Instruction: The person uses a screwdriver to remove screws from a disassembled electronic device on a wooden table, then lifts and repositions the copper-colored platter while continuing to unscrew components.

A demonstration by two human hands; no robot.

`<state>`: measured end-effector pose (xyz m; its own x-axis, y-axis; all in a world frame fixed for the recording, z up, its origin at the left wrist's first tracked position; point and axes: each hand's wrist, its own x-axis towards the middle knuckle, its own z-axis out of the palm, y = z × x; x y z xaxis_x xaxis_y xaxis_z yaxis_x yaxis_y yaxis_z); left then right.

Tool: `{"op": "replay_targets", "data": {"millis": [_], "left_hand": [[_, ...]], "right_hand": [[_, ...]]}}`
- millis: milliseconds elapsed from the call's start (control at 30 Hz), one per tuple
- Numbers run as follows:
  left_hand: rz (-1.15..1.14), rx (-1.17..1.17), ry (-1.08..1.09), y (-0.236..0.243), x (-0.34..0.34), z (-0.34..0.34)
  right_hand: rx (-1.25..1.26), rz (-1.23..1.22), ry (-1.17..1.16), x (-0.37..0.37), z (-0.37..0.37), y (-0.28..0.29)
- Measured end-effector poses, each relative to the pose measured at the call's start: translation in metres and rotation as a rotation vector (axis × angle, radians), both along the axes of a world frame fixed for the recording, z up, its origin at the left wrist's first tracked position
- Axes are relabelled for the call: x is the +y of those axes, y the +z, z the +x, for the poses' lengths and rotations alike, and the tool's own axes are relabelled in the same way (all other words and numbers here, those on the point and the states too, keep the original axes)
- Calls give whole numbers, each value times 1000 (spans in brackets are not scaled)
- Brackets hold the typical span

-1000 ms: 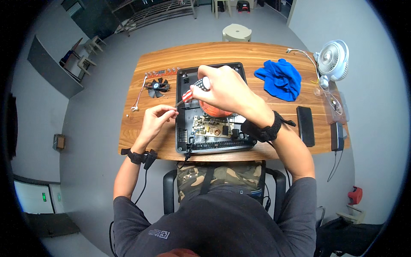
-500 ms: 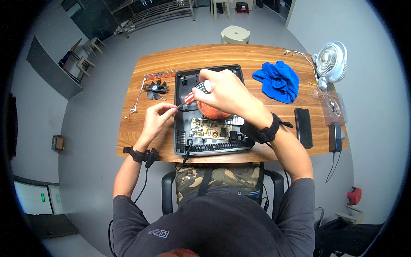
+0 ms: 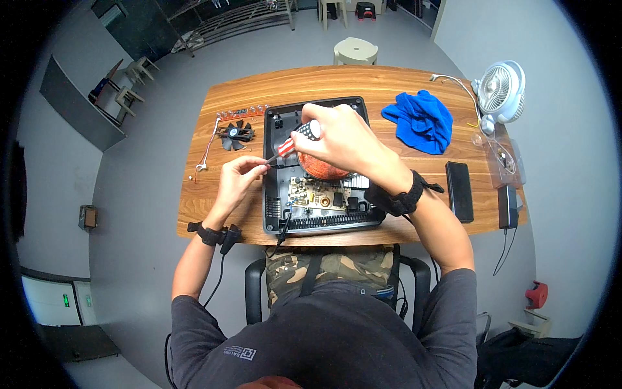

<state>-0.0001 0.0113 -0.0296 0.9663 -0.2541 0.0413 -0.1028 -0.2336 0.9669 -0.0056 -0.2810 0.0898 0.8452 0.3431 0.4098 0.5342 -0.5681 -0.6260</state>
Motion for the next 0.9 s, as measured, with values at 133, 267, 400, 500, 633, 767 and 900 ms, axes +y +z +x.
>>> {"op": "replay_targets", "data": {"millis": [133, 267, 400, 500, 633, 767, 900], "left_hand": [[-10, -2, 6, 1, 0, -2], [-31, 1, -7, 3, 0, -3], [-119, 68, -18, 1, 3, -2], [-232, 167, -6, 4, 2, -4], [-265, 214, -16, 5, 2, -3], [-228, 103, -66, -5, 6, -1], [-170, 32, -74, -2, 2, -6]], "right_hand": [[-10, 8, 12, 1, 1, -2], [-19, 6, 15, 1, 1, -6], [-14, -9, 0, -1, 0, -3], [19, 29, -12, -2, -1, -2], [90, 49, -13, -5, -2, 0], [81, 48, 14, -7, 1, -1], [109, 53, 18, -9, 0, 0]]}}
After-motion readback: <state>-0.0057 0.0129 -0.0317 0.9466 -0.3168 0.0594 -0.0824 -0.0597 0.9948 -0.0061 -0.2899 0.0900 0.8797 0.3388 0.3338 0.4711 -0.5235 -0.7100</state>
